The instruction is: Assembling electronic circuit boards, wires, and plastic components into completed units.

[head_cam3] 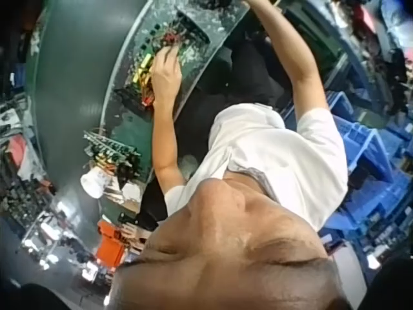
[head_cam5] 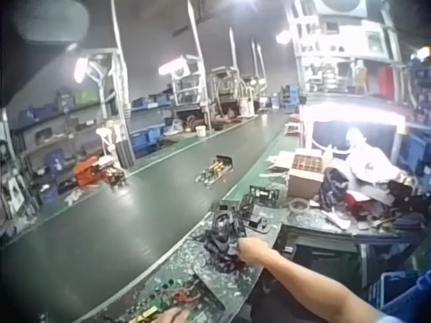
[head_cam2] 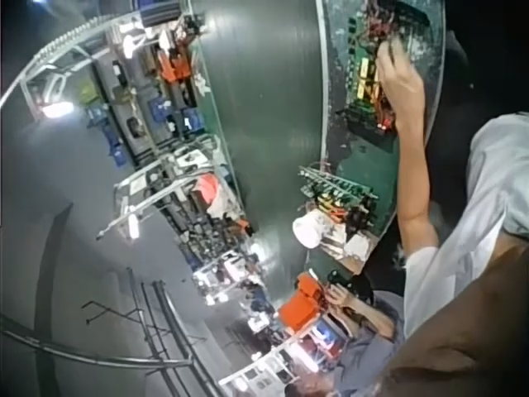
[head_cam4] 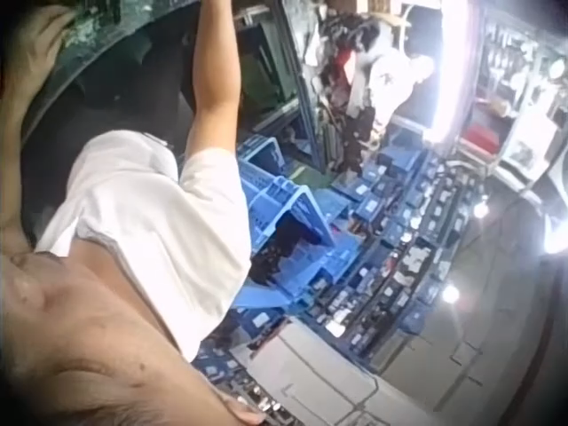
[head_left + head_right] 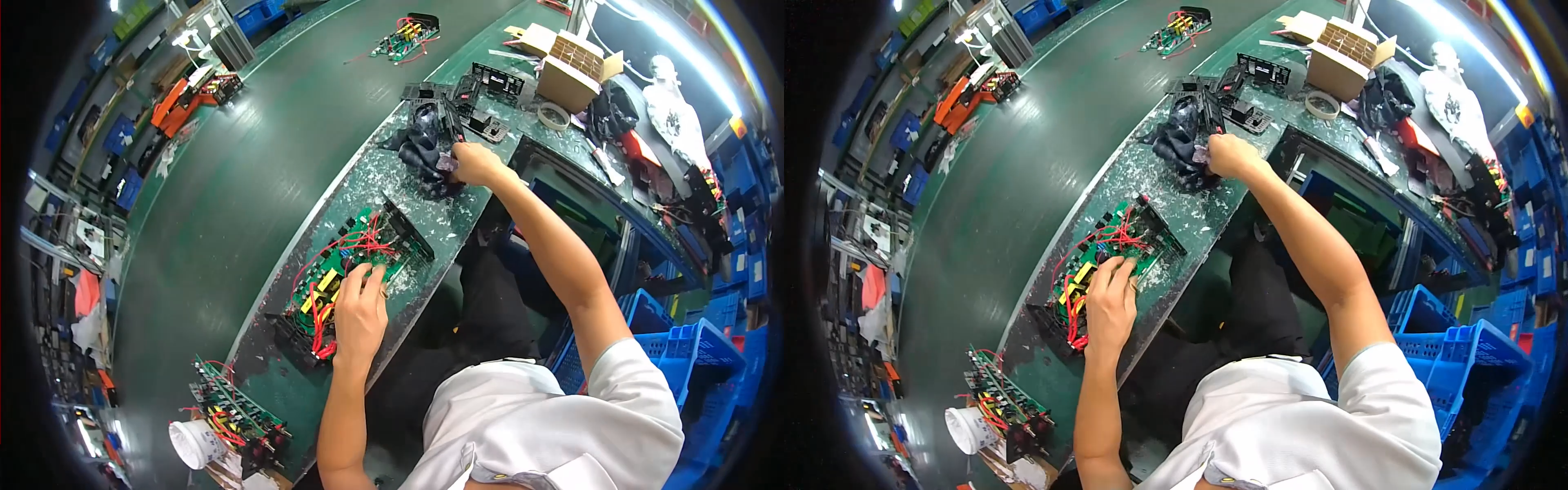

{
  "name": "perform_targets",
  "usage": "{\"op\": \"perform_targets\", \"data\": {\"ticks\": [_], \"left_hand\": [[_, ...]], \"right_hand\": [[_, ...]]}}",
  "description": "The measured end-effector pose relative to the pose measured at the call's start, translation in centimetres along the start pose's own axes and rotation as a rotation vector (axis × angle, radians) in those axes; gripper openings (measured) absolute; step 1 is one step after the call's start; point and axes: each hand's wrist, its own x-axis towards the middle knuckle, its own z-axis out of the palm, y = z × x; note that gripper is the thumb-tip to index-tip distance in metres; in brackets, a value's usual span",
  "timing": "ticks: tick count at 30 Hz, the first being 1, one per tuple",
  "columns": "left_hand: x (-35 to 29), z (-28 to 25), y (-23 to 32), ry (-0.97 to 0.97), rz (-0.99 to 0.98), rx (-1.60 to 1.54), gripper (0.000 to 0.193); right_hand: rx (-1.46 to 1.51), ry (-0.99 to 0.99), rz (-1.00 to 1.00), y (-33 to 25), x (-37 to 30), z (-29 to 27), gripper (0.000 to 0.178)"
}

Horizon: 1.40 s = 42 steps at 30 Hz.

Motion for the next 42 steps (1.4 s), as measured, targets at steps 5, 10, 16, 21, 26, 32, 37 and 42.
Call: {"op": "perform_targets", "data": {"ticks": [5,10,16,21,26,32,37,42], "left_hand": [[0.7,-1.1,1.2,0.013,-0.002,-0.081,0.02],[4.5,-1.7,2.9,0.185,-0.042,-0.244,0.024],[13.5,0.3,4.0,0.136,0.133,-0.206,0.041],[15.7,0.4,4.8,0.049,0.22,-0.133,0.036],[13.1,-1.2,3.9,0.055,0.045,-0.19,0.03],[8.9,-3.0,1.6,0.03,-0.048,-0.143,0.027],[6.4,-4.6,-2.0,0.188,-0.157,-0.111,0.024],[4.4,-5.4,-5.8,0.243,-0.267,-0.096,0.025]], "right_hand": [[0.34,-0.192,-0.028,1.5,-0.1,-0.5,0.03],[1.078,-0.335,0.04,-1.2,-6.1,-4.0,0.015],[1.271,-0.317,-0.001,-2.5,-8.1,-2.5,0.016],[1.505,-0.256,0.041,-2.6,-9.9,-3.0,0.024],[1.85,-0.072,0.134,-1.7,-10.8,-2.0,0.022],[1.937,-0.128,0.242,-1.5,-9.6,-0.6,0.023],[2.034,0.001,0.153,-2.6,-9.5,-0.1,0.025],[2.139,-0.026,0.231,-2.6,-8.9,0.7,0.027]]}}
